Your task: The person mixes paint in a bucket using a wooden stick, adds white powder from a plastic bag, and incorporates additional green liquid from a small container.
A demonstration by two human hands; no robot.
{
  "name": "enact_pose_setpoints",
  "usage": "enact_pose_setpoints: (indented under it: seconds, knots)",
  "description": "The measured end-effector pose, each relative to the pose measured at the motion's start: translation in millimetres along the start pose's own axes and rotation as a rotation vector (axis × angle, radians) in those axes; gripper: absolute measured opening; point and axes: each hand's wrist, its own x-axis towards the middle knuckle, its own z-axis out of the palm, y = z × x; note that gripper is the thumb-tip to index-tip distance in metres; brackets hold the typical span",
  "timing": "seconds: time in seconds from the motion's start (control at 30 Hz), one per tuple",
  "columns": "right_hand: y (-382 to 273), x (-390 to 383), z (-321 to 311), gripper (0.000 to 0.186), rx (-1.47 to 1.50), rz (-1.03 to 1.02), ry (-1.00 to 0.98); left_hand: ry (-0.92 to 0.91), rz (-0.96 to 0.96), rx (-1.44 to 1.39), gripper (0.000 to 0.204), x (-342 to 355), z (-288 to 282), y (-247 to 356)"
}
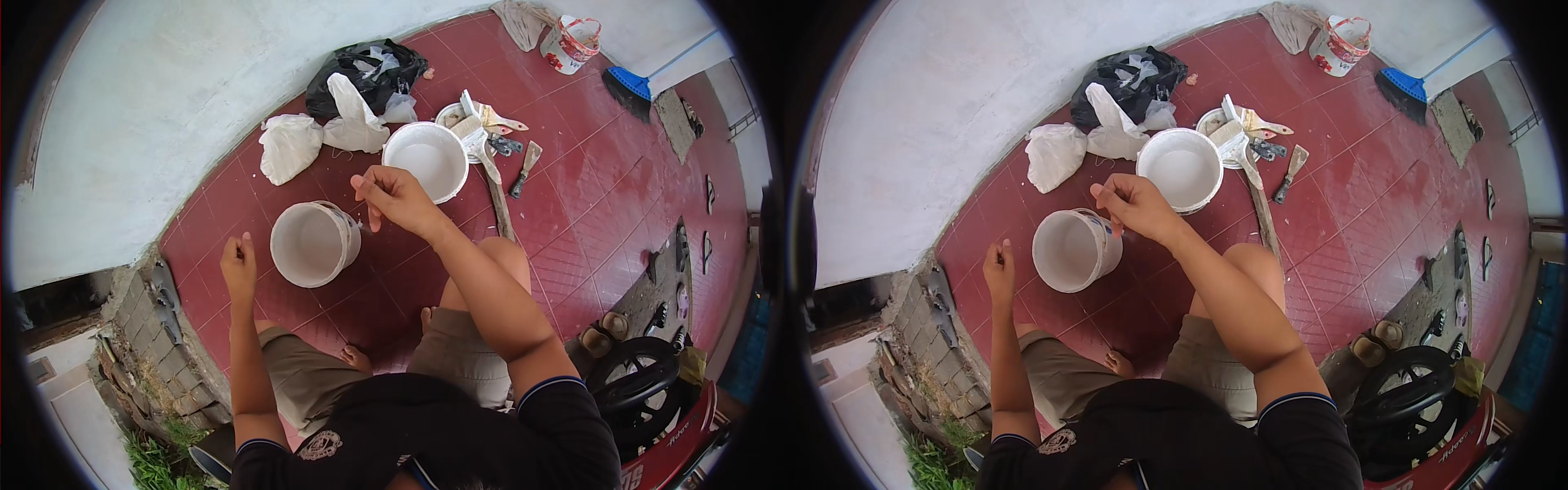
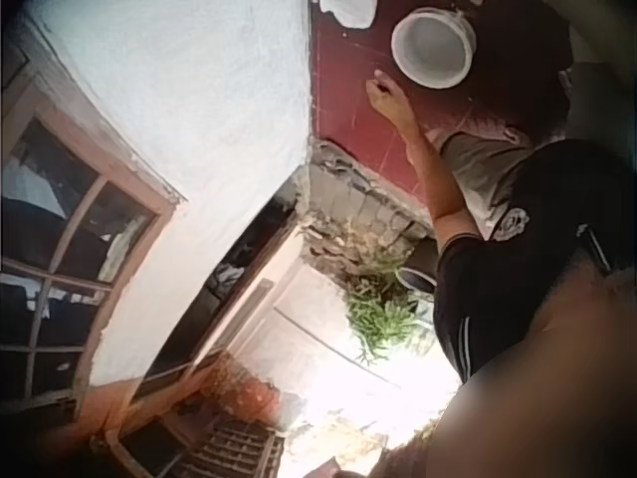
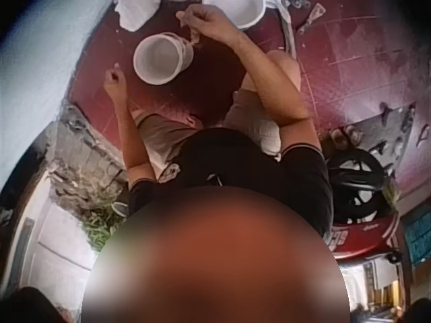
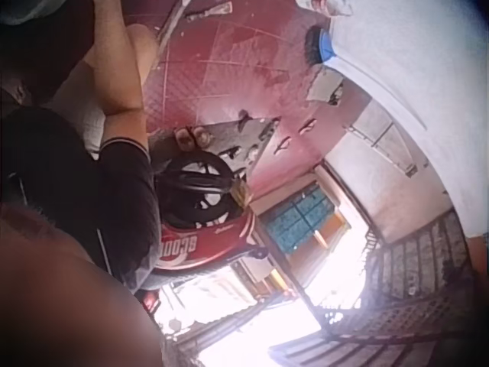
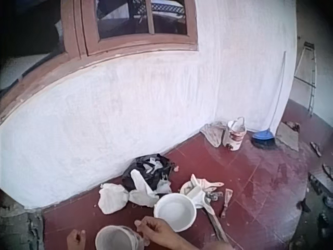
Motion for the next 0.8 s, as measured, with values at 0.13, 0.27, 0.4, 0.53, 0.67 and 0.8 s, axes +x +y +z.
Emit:
enact_pose_setpoints:
  seconds: [0.13, 0.27, 0.4, 0.53, 0.67, 0.8]
  knots:
    - [-5, 2, -21, 0.016, 0.101, -0.130, 0.216, 0.025, 0.016, 0.120, 0.029, -20, -5, -57]
    - [-12, 0, -37, 0.015, 0.176, -0.274, 0.402, 0.207, -0.052, -0.122, 0.017, -39, -6, -85]
    - [-34, -23, -81, 0.018, 0.131, -0.359, 0.637, 0.000, -0.260, -0.199, 0.018, -55, -33, -104]
    - [-35, -51, -162, 0.016, 0.010, -0.247, 0.954, 0.001, -0.364, -0.065, 0.028, -74, -75, -122]
    - [76, -98, -268, 0.025, -0.555, 0.090, 1.029, 0.069, -0.363, -0.112, 0.034, -87, -58, -138]
    - [135, -96, -249, 0.029, -1.040, 0.040, 0.995, 0.132, -0.363, -0.128, 0.033, -92, -68, -153]
